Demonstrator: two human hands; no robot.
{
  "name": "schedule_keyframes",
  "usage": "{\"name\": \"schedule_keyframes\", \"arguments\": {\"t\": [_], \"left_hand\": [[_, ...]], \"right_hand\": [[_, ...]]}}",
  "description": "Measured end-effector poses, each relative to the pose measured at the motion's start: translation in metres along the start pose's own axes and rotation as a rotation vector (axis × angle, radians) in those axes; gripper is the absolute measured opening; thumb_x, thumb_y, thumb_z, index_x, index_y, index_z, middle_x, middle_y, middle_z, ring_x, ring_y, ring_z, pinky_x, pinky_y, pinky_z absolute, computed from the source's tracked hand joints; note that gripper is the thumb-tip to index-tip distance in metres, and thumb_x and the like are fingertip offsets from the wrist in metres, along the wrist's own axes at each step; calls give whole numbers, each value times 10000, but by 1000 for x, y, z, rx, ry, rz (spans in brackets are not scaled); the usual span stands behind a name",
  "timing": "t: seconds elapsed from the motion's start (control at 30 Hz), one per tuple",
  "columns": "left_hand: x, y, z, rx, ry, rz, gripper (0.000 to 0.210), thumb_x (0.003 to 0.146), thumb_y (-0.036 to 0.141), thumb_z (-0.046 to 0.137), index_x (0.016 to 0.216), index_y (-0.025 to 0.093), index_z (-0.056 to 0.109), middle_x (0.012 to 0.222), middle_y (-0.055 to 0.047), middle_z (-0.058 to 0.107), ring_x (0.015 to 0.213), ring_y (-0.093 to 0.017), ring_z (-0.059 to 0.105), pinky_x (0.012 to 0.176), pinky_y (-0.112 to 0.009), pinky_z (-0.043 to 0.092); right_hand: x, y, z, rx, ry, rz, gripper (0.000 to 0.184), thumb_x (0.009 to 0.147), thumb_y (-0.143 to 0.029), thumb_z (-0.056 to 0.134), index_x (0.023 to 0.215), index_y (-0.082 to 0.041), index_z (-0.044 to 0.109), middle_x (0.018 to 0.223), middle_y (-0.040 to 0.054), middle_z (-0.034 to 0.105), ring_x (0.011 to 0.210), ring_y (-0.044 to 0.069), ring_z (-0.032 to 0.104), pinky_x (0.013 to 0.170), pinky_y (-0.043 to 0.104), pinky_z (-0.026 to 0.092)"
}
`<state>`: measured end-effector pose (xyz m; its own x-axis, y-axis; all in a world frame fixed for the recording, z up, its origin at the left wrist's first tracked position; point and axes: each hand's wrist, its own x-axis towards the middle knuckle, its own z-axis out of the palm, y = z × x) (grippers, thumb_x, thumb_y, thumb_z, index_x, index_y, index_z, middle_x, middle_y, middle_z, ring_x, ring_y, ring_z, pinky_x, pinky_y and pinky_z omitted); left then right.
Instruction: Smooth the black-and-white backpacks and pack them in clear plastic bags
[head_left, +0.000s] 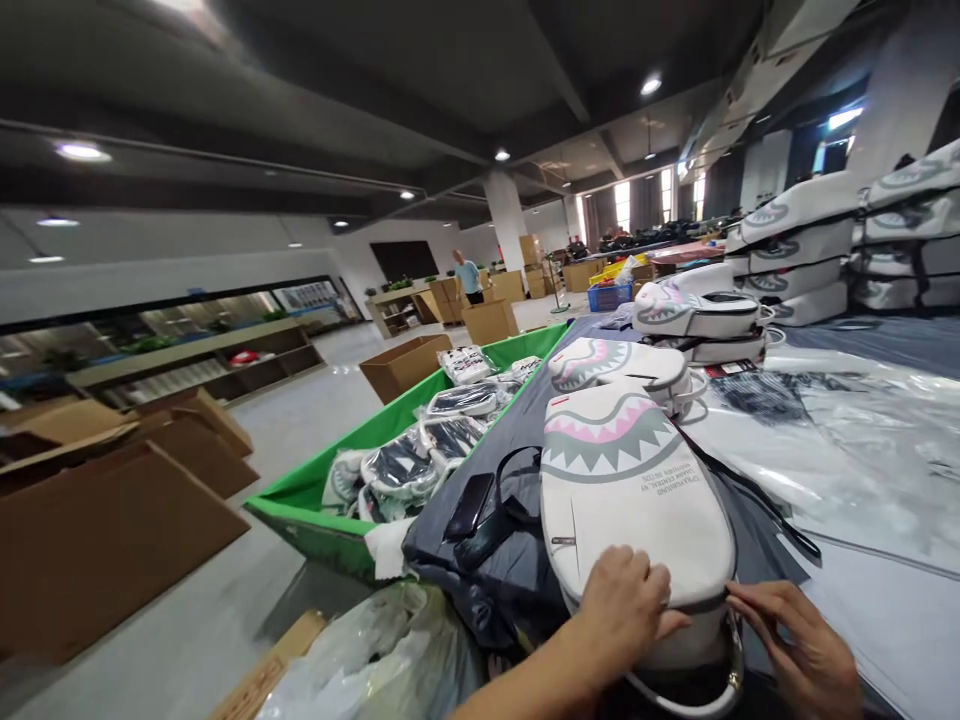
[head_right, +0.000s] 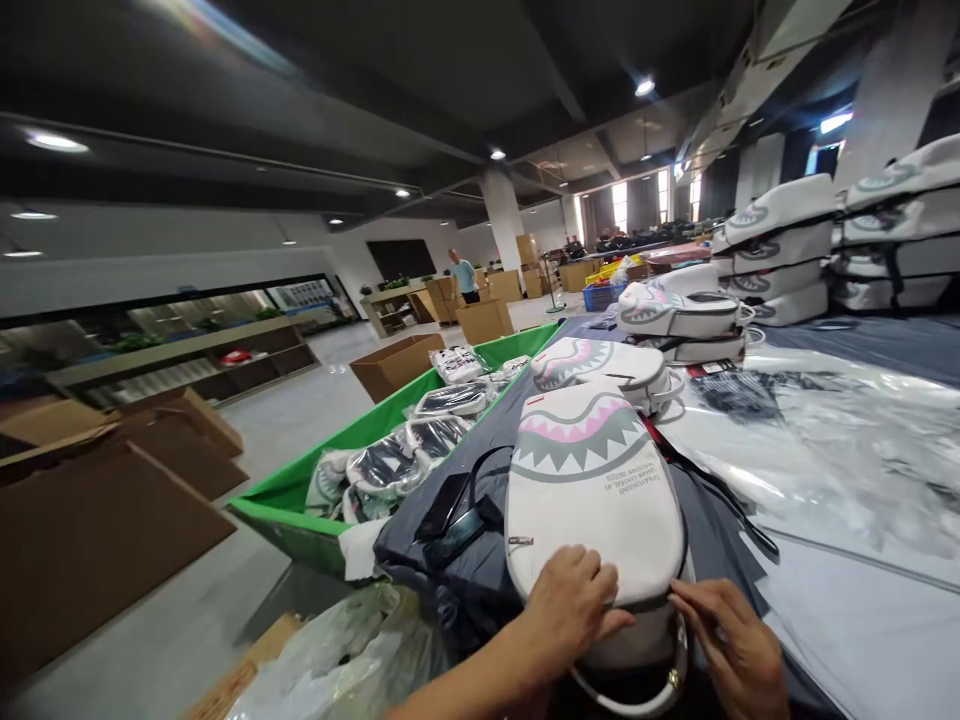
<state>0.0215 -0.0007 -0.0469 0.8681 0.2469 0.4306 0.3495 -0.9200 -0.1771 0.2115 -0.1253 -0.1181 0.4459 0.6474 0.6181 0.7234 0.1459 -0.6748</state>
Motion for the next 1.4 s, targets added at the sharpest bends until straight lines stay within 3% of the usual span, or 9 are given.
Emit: {"name": "schedule_keyframes", "arguments": {"t": [0.17, 0.27, 0.4, 0.5, 0.63, 0.77, 1.0, 1.13, 1.4], "left_hand": [[-31, 10, 26, 181, 141, 270, 305, 921, 360, 700, 735, 209, 512, 608, 5, 545, 562, -155, 516, 512, -315, 275], [-34, 23, 29, 166, 359, 329, 376, 909, 396, 677, 656, 220, 462, 518, 21, 438, 475, -136, 408, 487, -329, 195], [-11, 18, 6, 61, 366, 131, 293, 952, 323, 641, 708, 217, 517, 611, -1, 537, 570, -157, 513, 541, -328, 306], [-4, 21, -3, -31, 287, 155, 130, 949, 167, 594, 824, 196, 577, 693, -10, 574, 638, -163, 547, 592, -327, 370], [-19, 46, 13, -143, 32, 157, 173, 961, 302, 622, 1012, 138, 600, 846, -51, 648, 734, -190, 614, 611, -314, 438], [-7, 65, 33, -182, -308, 25, 154, 1007, 239, 519, 886, 185, 596, 807, -48, 683, 689, -217, 659, 537, -313, 395], [21, 74, 25, -259, -468, -95, 230, 1016, 223, 425, 978, 164, 644, 765, -88, 741, 638, -253, 704, 501, -310, 348], [17, 80, 25, -286, -424, -109, 189, 996, 233, 481, 956, 167, 654, 769, -93, 753, 632, -248, 713, 496, -291, 366], [25, 79, 18, -304, -270, -126, 246, 1013, 247, 524, 826, 181, 670, 684, -80, 731, 577, -211, 701, 471, -277, 300]], "right_hand": [[75, 11, -1, 67, 235, 312, 646, 776, -827, 575, 808, -198, 721, 815, 84, 723, 711, 216, 672, 660, 329, 576], [140, 23, 14, 99, 92, 302, 772, 718, -933, 471, 754, -190, 678, 747, 101, 711, 697, 229, 664, 645, 348, 559], [180, 35, 33, 57, -62, 268, 693, 785, -853, 434, 807, -200, 664, 796, 109, 707, 762, 248, 662, 727, 398, 560], [146, 36, 24, -30, -23, 261, 515, 886, -630, 439, 1063, -191, 641, 1057, 156, 695, 996, 294, 653, 918, 485, 521], [36, 23, 1, -69, -46, 189, 253, 909, -375, 456, 1054, -232, 605, 1007, 109, 687, 989, 261, 672, 920, 430, 541], [-37, 19, 16, -87, -167, 59, 488, 784, -198, 501, 1271, -217, 518, 1188, 111, 657, 1105, 250, 658, 929, 419, 569], [-22, 29, 27, 1, -106, 191, 221, 922, -282, 426, 1102, -238, 547, 976, 79, 662, 899, 228, 681, 799, 385, 595], [-36, 24, 16, 96, -193, 203, 357, 843, -295, 501, 1189, -219, 553, 1085, 100, 676, 968, 241, 683, 843, 397, 594], [-25, 13, 23, 41, 57, 237, 180, 914, -356, 465, 821, -253, 580, 751, 33, 675, 629, 193, 632, 632, 318, 535]]}}
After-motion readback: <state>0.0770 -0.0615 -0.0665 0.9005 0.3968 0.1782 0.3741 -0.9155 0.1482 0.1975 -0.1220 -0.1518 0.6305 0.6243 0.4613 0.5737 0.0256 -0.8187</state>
